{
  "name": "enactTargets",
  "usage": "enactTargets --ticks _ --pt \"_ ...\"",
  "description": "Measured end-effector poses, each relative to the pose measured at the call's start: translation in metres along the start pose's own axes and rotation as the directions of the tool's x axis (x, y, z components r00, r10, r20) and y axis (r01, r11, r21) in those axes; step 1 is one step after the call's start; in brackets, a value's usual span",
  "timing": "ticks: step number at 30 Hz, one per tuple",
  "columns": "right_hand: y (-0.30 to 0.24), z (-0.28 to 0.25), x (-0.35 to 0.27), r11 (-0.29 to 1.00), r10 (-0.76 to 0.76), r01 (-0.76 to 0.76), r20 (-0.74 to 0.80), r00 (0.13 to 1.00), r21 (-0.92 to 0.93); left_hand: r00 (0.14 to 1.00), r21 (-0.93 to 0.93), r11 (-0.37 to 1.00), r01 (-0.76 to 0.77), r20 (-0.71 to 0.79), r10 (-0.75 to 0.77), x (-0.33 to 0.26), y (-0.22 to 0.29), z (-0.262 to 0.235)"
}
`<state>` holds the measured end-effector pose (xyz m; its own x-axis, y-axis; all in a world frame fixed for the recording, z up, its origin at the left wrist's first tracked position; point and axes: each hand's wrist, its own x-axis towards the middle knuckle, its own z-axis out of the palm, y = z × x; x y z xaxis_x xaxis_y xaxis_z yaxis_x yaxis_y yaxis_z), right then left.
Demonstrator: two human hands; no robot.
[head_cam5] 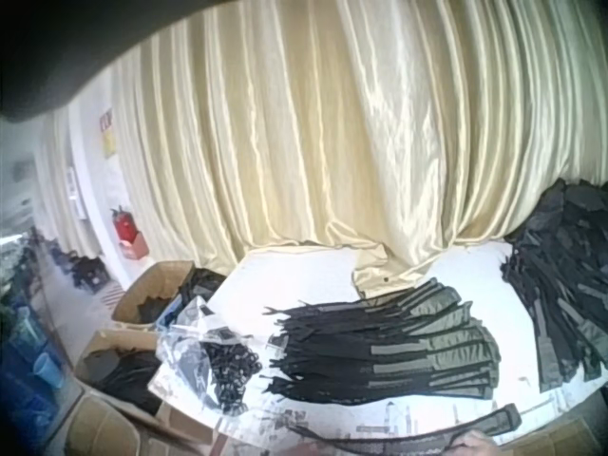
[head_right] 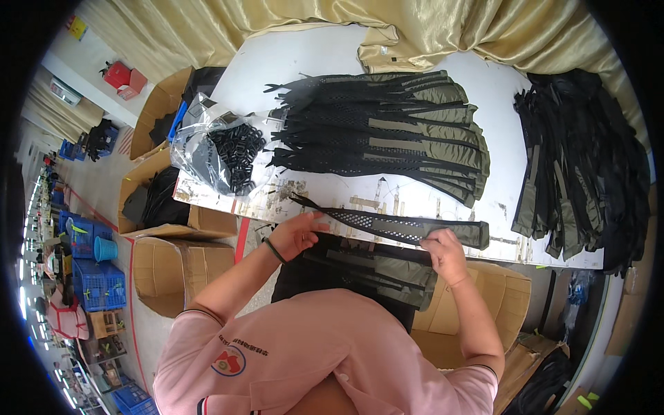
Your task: Attaching black plastic clips to strips of green and black mesh material at a workstation.
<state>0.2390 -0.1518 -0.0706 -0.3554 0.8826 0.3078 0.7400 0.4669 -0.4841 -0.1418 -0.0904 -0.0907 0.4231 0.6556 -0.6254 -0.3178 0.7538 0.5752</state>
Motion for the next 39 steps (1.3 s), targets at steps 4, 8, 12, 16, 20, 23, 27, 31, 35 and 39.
enactTargets --ticks 4,8,12,16,20,23,27,31,35,39 --pt "0.001 -0.006 -0.002 0.996 0.061 -0.06 -0.023 0.998 0.067 0.987 -0.098 0.984 -0.148 -0.07 0.141 0.008 0.009 0.001" --pt "-0.012 -0.017 0.017 0.996 0.087 -0.088 0.043 0.995 0.009 0.749 0.757 0.478 -0.446 0.023 0.662 0.009 0.03 -0.005" --pt "-0.054 0.02 0.069 0.998 0.053 -0.055 -0.084 0.995 -0.029 0.775 0.944 -0.254 -0.212 0.32 0.545 0.009 0.048 -0.014" --pt "-0.106 0.091 0.123 0.998 -0.042 0.044 -0.052 0.998 0.036 0.599 0.777 -0.591 -0.217 0.584 0.548 0.016 0.053 -0.014" --pt "-0.111 0.119 0.153 1.0 0.012 -0.015 0.172 0.985 0.014 0.714 0.826 -0.488 -0.282 0.52 0.468 0.007 0.064 -0.017" --pt "-0.098 0.116 0.158 0.967 0.074 -0.121 0.208 0.975 0.224 0.816 0.926 -0.053 -0.374 0.355 0.456 -0.01 0.066 -0.02" --pt "-0.085 0.113 0.162 0.868 0.174 -0.304 0.333 0.927 0.392 0.824 0.897 0.118 -0.426 0.33 0.461 -0.02 0.064 -0.016" --pt "-0.082 0.114 0.164 0.824 0.115 -0.314 0.404 0.908 0.472 0.814 0.902 0.16 -0.401 0.271 0.514 -0.021 0.065 -0.012" --pt "-0.079 0.117 0.162 0.8 0.143 -0.366 0.441 0.886 0.476 0.787 0.848 0.262 -0.46 0.253 0.563 -0.021 0.064 -0.013" --pt "-0.076 0.117 0.162 0.773 0.123 -0.376 0.461 0.879 0.511 0.75 0.813 0.232 -0.534 0.329 0.573 -0.015 0.06 -0.014"
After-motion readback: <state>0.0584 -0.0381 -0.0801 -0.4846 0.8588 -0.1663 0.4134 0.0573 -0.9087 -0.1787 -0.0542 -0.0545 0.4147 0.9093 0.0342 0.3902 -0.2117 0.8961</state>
